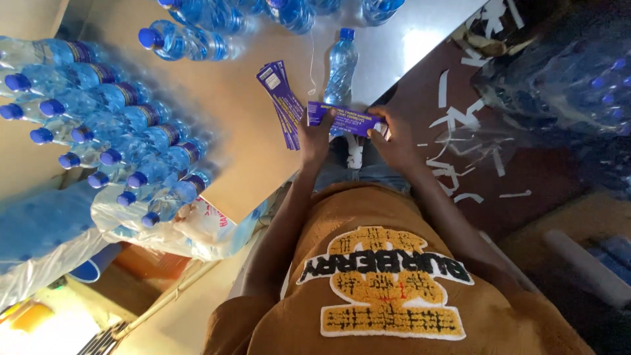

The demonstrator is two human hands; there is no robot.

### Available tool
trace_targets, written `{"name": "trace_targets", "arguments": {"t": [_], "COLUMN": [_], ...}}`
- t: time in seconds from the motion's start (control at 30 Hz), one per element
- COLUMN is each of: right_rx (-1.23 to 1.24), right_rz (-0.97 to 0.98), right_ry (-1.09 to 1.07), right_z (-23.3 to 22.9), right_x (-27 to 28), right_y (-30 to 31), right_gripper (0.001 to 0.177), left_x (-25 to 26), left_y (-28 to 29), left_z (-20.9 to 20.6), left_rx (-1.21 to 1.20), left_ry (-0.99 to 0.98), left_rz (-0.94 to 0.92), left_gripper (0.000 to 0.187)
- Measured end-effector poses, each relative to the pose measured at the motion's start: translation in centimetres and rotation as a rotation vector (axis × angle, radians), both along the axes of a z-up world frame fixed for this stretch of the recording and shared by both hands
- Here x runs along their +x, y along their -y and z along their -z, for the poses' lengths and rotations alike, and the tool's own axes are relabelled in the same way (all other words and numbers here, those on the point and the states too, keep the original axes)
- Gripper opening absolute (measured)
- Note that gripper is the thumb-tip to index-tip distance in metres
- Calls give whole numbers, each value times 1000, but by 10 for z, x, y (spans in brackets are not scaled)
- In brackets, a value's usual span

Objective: Manually applying adhesive labels to plastic water bottles by peeling the backing and wrapping them around the bottle.

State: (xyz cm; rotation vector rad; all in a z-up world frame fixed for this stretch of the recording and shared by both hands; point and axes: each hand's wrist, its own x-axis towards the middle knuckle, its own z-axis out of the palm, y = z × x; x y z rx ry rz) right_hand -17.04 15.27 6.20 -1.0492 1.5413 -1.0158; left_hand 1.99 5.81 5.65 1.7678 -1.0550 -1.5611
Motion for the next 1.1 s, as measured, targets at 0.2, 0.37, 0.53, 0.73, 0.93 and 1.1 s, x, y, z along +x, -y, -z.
{"name": "trace_targets", "arguments": {"t": [0.2, 0.37, 0.53, 0.73, 0.93, 1.1], "right_rx": [136, 191, 129, 167, 193, 206], "right_rz": [289, 637, 731, 779, 783, 803], "right_ry": [207, 605, 779, 820, 842, 844], "right_z": [55, 90, 95, 104, 101, 112], "right_x": [15, 35, 48, 57, 58, 60], "right_y": [-11, -14, -10, -12, -10, -13], "right_gripper": [39, 41, 55, 55, 56, 57], "left_x": [-7, 1, 1, -2, -1, -9], "left_y": [0, 0, -3, -3, -4, 5], "left_z": [-32, -21, -9, -26, -12, -32], "left_rx": [-175, -149, -98, -66, -52, -56], "left_ry": [-312, -211, -128, -38, -61, -110], "left_rz": [-295, -251, -260, -254, -304, -303], "left_gripper": [18, 19, 21, 23, 24, 23]}}
